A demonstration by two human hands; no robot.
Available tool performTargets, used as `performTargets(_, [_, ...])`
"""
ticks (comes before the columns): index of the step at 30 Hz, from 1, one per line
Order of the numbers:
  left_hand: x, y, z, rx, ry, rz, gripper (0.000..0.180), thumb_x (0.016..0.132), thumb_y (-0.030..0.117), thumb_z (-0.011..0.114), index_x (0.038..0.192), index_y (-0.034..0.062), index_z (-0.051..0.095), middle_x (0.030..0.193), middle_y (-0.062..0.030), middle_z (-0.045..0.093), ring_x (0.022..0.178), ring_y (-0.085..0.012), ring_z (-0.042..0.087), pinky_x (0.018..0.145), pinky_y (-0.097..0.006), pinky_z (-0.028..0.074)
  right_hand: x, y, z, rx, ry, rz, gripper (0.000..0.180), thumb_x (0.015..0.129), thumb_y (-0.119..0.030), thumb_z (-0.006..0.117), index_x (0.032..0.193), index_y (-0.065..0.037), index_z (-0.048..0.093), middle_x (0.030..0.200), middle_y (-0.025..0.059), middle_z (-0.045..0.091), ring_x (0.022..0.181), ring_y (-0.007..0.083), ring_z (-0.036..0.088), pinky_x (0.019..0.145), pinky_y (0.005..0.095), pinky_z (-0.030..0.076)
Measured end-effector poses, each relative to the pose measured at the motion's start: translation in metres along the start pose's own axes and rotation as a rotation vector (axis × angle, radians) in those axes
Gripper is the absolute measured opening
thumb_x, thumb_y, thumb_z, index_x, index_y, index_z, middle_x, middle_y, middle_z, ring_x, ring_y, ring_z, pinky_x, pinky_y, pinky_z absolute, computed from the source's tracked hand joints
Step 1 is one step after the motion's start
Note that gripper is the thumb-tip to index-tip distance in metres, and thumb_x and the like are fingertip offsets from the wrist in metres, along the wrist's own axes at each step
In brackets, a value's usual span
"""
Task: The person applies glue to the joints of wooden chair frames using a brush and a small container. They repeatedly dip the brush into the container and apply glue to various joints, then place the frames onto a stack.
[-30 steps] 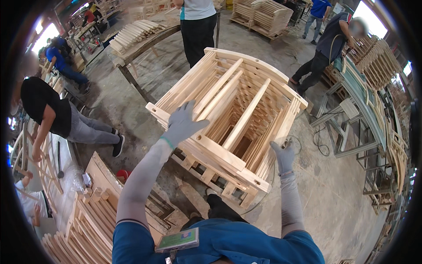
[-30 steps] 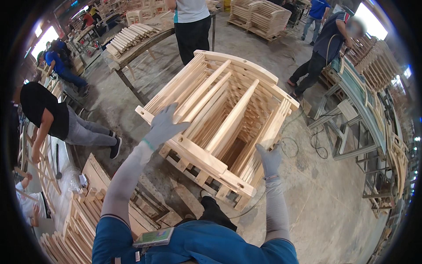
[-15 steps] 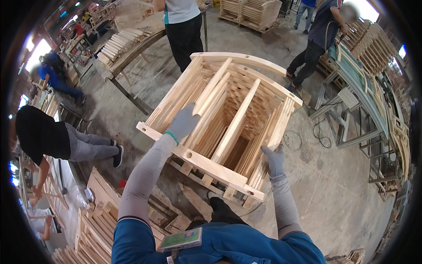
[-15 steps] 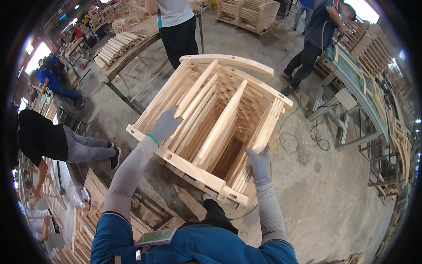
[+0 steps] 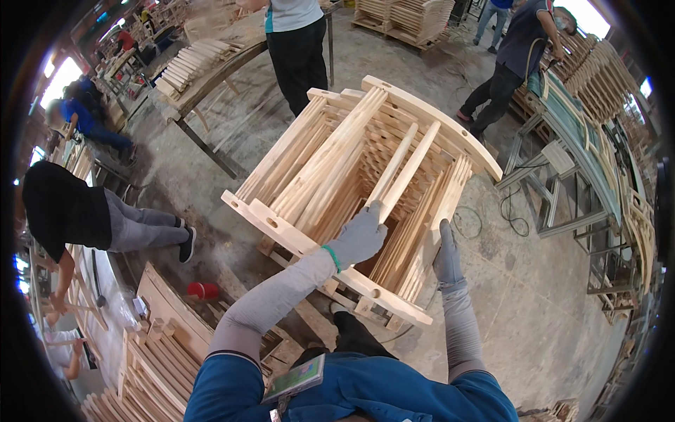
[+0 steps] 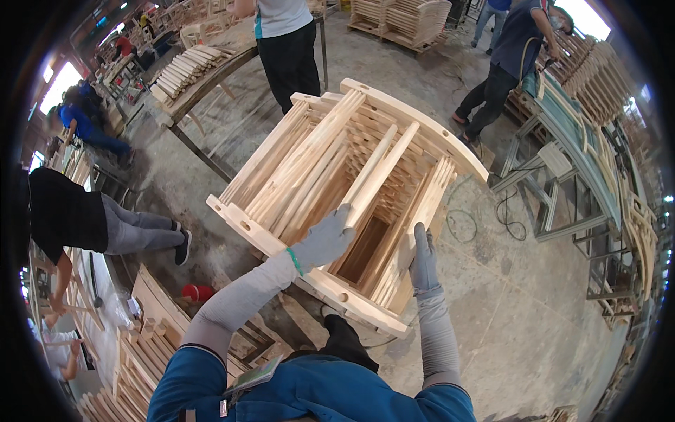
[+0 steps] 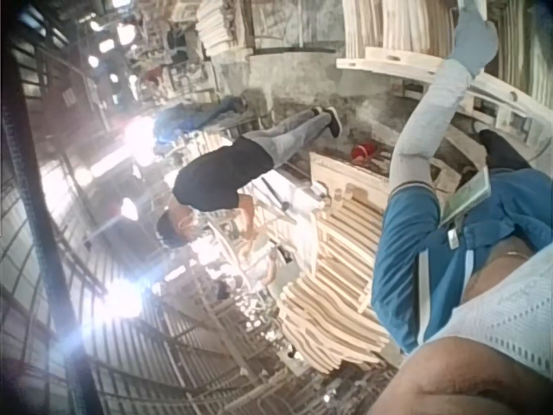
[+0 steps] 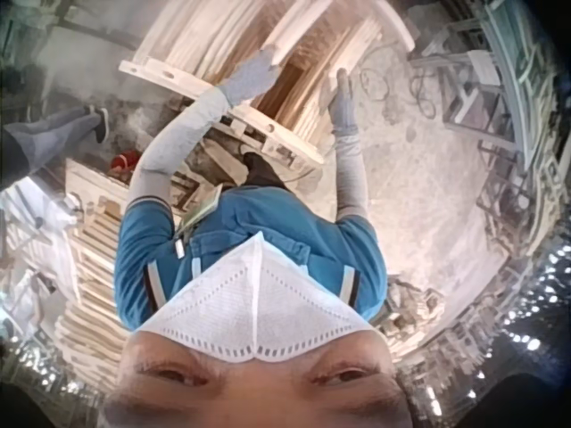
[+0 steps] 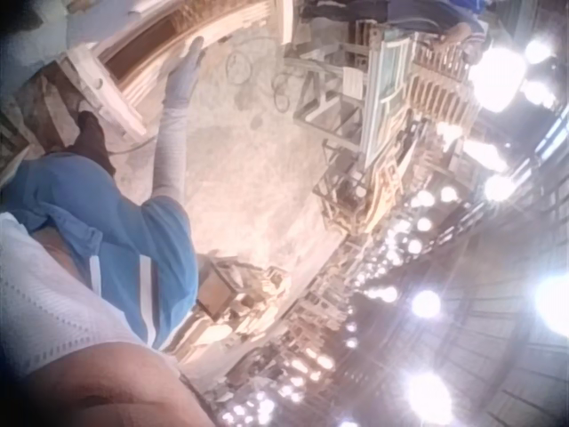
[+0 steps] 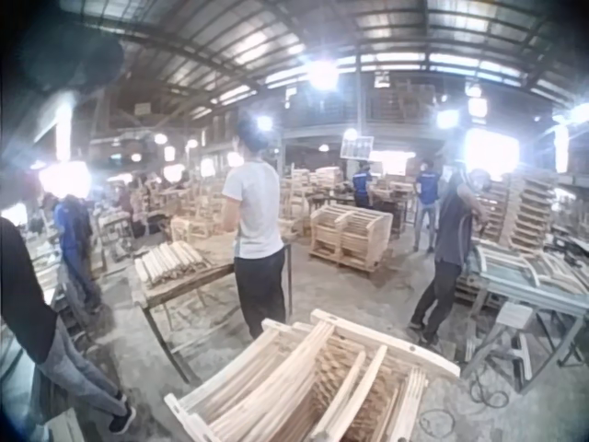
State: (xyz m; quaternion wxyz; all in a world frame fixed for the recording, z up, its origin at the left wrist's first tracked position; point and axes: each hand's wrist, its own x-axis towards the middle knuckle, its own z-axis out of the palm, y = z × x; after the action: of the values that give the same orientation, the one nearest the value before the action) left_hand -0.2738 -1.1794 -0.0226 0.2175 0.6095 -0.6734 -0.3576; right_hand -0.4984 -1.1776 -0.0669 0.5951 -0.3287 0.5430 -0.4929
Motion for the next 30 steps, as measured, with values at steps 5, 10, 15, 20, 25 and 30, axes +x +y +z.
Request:
performTargets(5, [-0.003, 0.019, 0.021, -0.008, -0.085, 0.097, 0.055, 0.084, 0.024, 0.047, 0.131, -0.0032, 0.036, 0.117, -0.0288, 0.05, 0.104, -0.0406, 0.052, 0.091, -0.043, 0.041, 0.008, -0.001, -0.01, -0.18, -0.029, 0.077, 0.095, 0.081, -0.06, 0.054, 0.136, 0.012, 0.026, 0.139, 0.0242, 0.031, 0.131, 0.0256, 0.029, 0.105, 0.0287, 0.025])
performTargets(10, [-0.008, 0.02, -0.007, 0.155, -0.1, 0.208, 0.066, 0.082, 0.035, 0.056, 0.133, -0.0008, 0.034, 0.125, -0.0243, 0.047, 0.113, -0.0398, 0.047, 0.094, -0.044, 0.039, 0.016, 0.016, -0.022, -0.166, 0.009, 0.071, 0.085, 0.082, -0.052, 0.059, 0.134, 0.009, 0.03, 0.129, 0.0191, 0.041, 0.117, 0.0224, 0.042, 0.095, 0.0284, 0.036])
performTargets(15, [-0.028, -0.037, -0.053, 0.501, 0.331, 0.104, 0.08, 0.077, 0.043, 0.064, 0.134, -0.0036, 0.031, 0.132, -0.0256, 0.04, 0.122, -0.039, 0.039, 0.097, -0.046, 0.037, 0.01, 0.006, -0.013, -0.227, 0.022, 0.074, 0.105, 0.075, -0.053, 0.066, 0.137, 0.015, 0.014, 0.138, 0.0255, 0.032, 0.129, 0.0274, 0.033, 0.103, 0.0296, 0.029])
performTargets(20, [-0.021, -0.041, -0.085, 0.188, 0.039, -0.181, 0.089, 0.073, 0.043, 0.068, 0.135, -0.0065, 0.028, 0.13, -0.0281, 0.042, 0.12, -0.0389, 0.043, 0.098, -0.041, 0.036, 0.014, 0.008, -0.019, -0.169, 0.008, 0.126, 0.105, 0.074, -0.048, 0.069, 0.137, 0.015, 0.014, 0.137, 0.0244, 0.033, 0.127, 0.0274, 0.035, 0.102, 0.0297, 0.03])
performTargets(25, [-0.013, -0.04, -0.094, 0.12, -0.012, -0.154, 0.089, 0.074, 0.039, 0.066, 0.137, -0.0065, 0.024, 0.131, -0.0306, 0.041, 0.122, -0.0393, 0.042, 0.098, -0.04, 0.037, 0.016, 0.01, -0.023, -0.112, 0.015, 0.169, 0.106, 0.073, -0.046, 0.071, 0.137, 0.015, 0.012, 0.137, 0.0243, 0.032, 0.126, 0.0266, 0.035, 0.101, 0.0293, 0.031])
performTargets(30, [-0.007, -0.025, -0.084, 0.327, 0.029, -0.136, 0.084, 0.074, 0.041, 0.066, 0.135, -0.0049, 0.03, 0.124, -0.0258, 0.047, 0.116, -0.038, 0.045, 0.096, -0.043, 0.037, 0.016, 0.012, -0.02, -0.082, 0.013, 0.152, 0.106, 0.073, -0.041, 0.073, 0.138, 0.014, 0.01, 0.138, 0.0243, 0.031, 0.126, 0.0264, 0.035, 0.099, 0.0293, 0.034])
